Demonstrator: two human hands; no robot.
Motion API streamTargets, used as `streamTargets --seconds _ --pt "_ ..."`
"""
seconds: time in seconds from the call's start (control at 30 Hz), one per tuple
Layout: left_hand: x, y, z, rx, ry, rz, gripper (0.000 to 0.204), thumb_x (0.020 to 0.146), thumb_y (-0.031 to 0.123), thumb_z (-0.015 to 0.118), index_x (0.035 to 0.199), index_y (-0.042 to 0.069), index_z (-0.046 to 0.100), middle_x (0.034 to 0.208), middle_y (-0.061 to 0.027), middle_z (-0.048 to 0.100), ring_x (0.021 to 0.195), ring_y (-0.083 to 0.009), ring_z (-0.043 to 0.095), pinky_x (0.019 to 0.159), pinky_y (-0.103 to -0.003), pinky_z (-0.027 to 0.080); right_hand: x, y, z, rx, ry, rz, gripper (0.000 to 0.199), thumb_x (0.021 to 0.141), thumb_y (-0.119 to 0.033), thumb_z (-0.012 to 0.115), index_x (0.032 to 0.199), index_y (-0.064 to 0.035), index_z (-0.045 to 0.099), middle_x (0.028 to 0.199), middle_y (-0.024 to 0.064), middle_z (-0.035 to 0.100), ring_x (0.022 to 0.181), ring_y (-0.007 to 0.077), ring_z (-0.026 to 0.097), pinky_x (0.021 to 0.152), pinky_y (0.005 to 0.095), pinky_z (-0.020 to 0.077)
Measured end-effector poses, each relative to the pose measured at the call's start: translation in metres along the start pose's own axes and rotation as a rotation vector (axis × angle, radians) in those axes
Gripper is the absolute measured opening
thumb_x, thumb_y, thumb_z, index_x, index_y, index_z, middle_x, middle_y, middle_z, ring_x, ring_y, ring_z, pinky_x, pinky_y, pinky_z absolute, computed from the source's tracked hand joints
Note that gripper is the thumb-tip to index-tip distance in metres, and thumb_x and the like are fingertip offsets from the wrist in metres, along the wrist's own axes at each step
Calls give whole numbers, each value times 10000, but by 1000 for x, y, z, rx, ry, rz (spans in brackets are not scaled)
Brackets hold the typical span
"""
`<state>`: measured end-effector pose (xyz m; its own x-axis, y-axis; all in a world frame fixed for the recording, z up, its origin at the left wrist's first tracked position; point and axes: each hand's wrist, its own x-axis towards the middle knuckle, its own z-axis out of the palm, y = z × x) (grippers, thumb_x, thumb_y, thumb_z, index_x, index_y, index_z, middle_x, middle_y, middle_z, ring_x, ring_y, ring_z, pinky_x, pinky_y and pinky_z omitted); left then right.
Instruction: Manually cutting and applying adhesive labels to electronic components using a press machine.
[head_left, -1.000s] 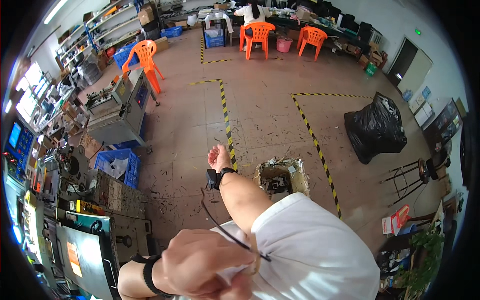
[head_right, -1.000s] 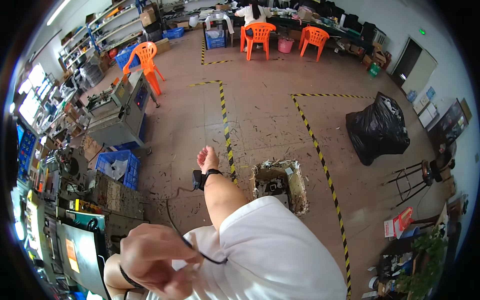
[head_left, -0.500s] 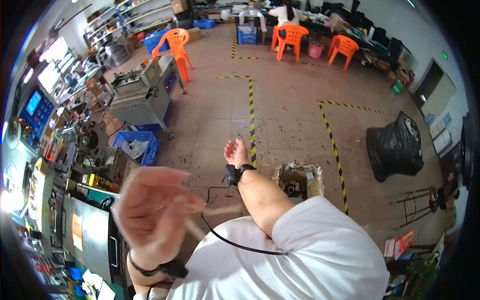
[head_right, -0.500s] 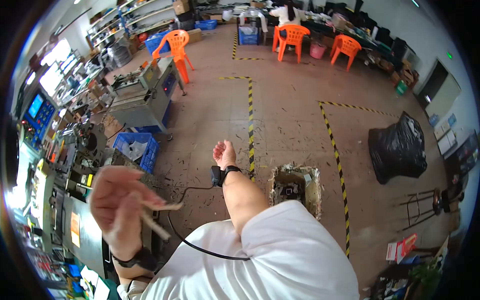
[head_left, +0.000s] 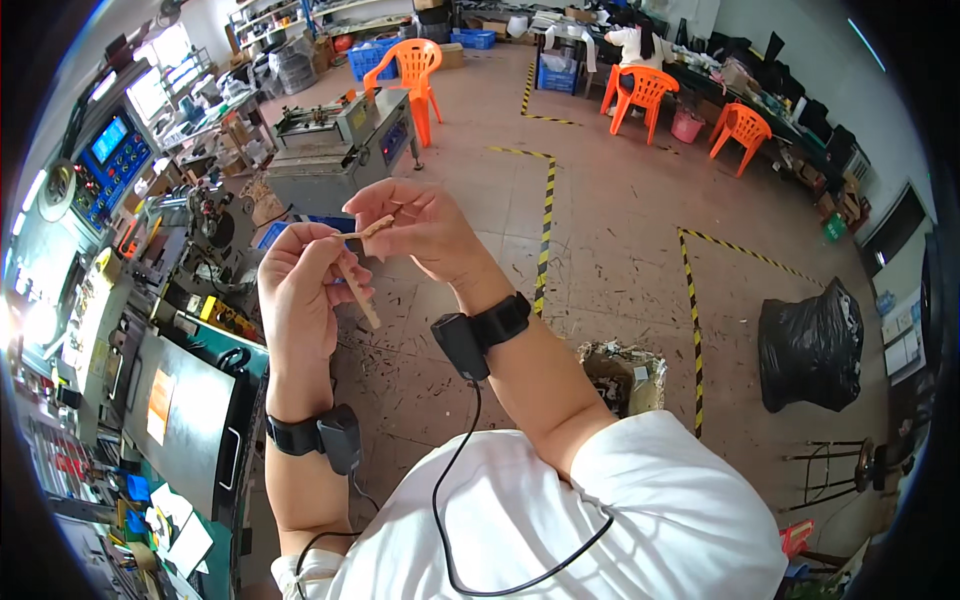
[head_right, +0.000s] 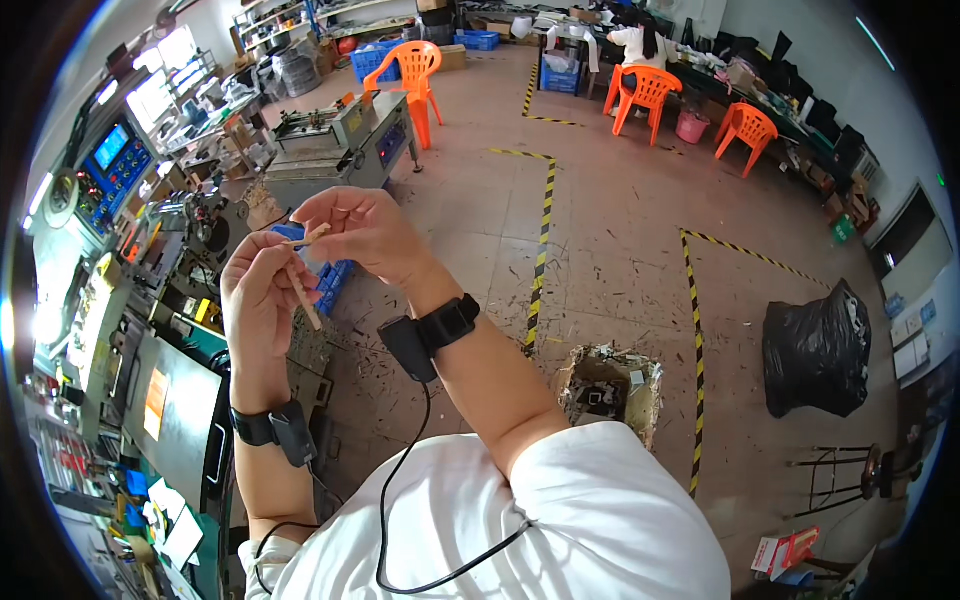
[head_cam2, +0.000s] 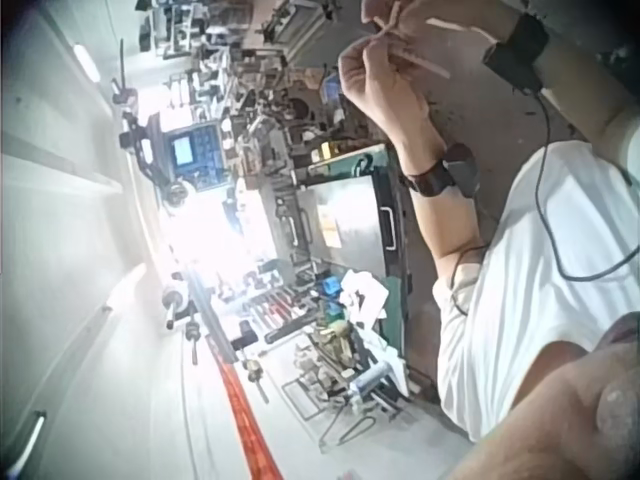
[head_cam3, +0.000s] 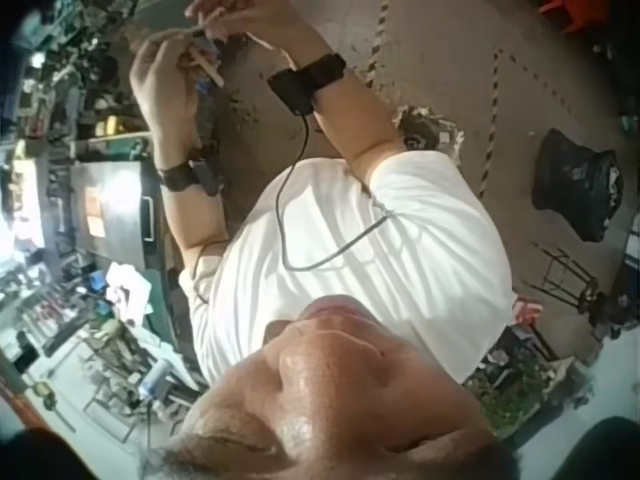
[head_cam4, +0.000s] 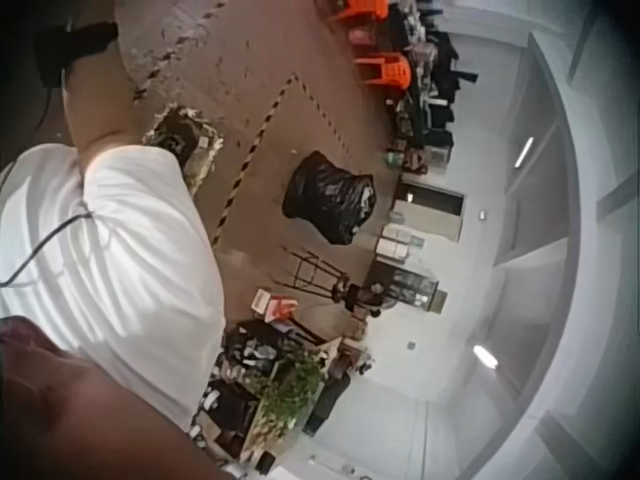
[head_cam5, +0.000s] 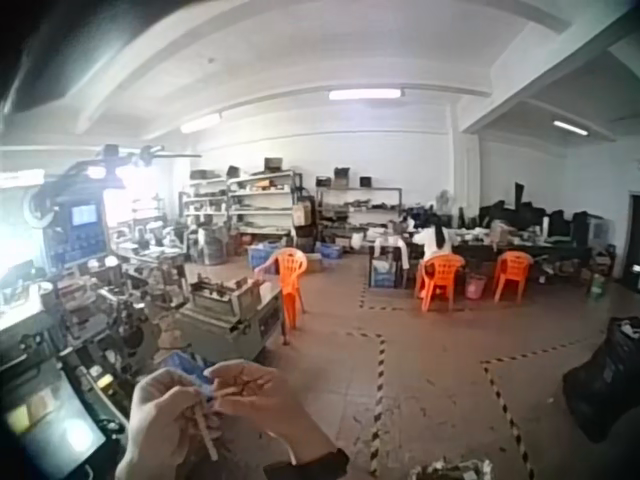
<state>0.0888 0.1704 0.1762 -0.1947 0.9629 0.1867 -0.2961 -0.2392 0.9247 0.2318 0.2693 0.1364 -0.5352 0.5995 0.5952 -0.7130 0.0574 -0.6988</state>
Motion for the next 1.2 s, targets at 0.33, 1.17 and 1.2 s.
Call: streamTargets --seconds 0.33,1.17,1.2 --pt "-9 -1 -19 225 -385 -27 323 982 184 567 1184 -67 592 886 -162 705 709 -223 710 641 -325 600 7 -1 -2 35 66 -53 42 840 -26 702 815 8 702 725 46 610 636 125 541 587 261 429" --pt "-34 -12 -2 -167 -605 -348 159 893 69 692 907 -89 705 801 -171 723 698 -243 718 660 -308 585 4 -19 -7 437 -482 196 412 605 -76 908 841 -28 573 724 20 561 661 124 528 576 241 393" --pt "-35 -10 -2 -75 -599 -359 161 895 69 690 897 -91 705 802 -174 723 695 -243 718 650 -307 585 5 -21 -8 437 -480 197 412 605 -76 908 841 -28 573 724 20 561 661 124 528 576 241 393"
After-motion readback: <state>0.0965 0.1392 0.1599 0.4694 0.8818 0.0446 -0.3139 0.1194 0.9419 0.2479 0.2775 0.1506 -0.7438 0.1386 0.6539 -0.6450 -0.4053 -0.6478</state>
